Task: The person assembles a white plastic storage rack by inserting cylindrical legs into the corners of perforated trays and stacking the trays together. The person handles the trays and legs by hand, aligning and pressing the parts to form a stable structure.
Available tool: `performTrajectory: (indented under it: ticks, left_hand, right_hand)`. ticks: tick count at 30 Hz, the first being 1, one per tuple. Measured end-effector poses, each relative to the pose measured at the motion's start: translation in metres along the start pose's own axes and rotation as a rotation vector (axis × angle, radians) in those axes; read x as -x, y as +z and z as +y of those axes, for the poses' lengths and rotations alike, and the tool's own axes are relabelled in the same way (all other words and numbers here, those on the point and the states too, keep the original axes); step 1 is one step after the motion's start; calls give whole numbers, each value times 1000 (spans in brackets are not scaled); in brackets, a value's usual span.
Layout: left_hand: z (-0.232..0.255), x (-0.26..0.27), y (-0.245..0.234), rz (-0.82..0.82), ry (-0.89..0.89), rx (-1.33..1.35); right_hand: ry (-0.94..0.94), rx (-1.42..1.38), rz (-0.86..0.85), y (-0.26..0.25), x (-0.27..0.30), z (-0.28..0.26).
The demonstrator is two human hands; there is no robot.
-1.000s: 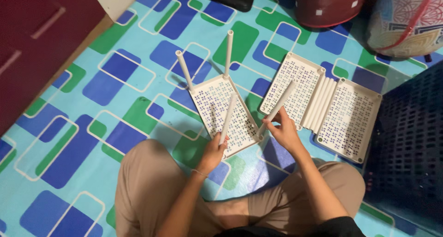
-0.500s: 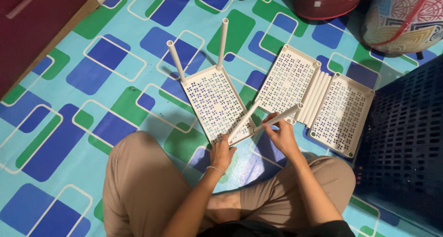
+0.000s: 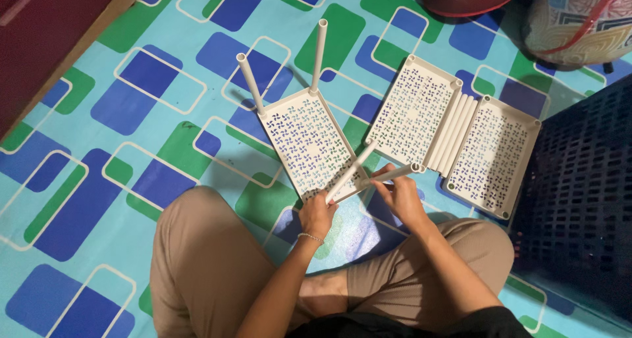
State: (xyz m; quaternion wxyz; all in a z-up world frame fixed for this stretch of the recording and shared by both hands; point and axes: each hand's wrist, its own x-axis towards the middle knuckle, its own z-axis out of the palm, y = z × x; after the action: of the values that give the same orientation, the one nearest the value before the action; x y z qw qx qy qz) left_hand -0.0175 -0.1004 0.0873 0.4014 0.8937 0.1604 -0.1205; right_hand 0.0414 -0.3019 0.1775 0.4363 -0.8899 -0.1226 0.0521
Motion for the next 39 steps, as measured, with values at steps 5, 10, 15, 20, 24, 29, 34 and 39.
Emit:
performTrajectory:
  ticks: [5,10,15,20,24,29,34,39]
  left_hand:
    - [-3,-2,4,28,9,14]
    - [-11,-12,7,3,13,18]
    - [-19,-21,14,-56,-29,46]
    - [-21,-29,21,-60,-36,-2]
    - [-22,-31,18,-61,-33,24]
    - [-21,-36,12,-144,-143,78]
    - [-24,-33,13,-148,-117,70]
    - [-20,-34,7,-149,-141,80]
  right_hand:
    - [11,-1,-38,-4,-2,-6]
    - [-367,183,273,-25,-4,-37]
    - [-851,552,170,-58,4,-75]
    - [-989,1277,-199,-37,10,-91]
    - [-762,1715,-327,-6,-13,-82]
    - [-493,1736,-775,2,-39,-70]
    - [-675,1744,-897,-2,-44,-61]
    - [-545,1662,-923,1,-51,-52]
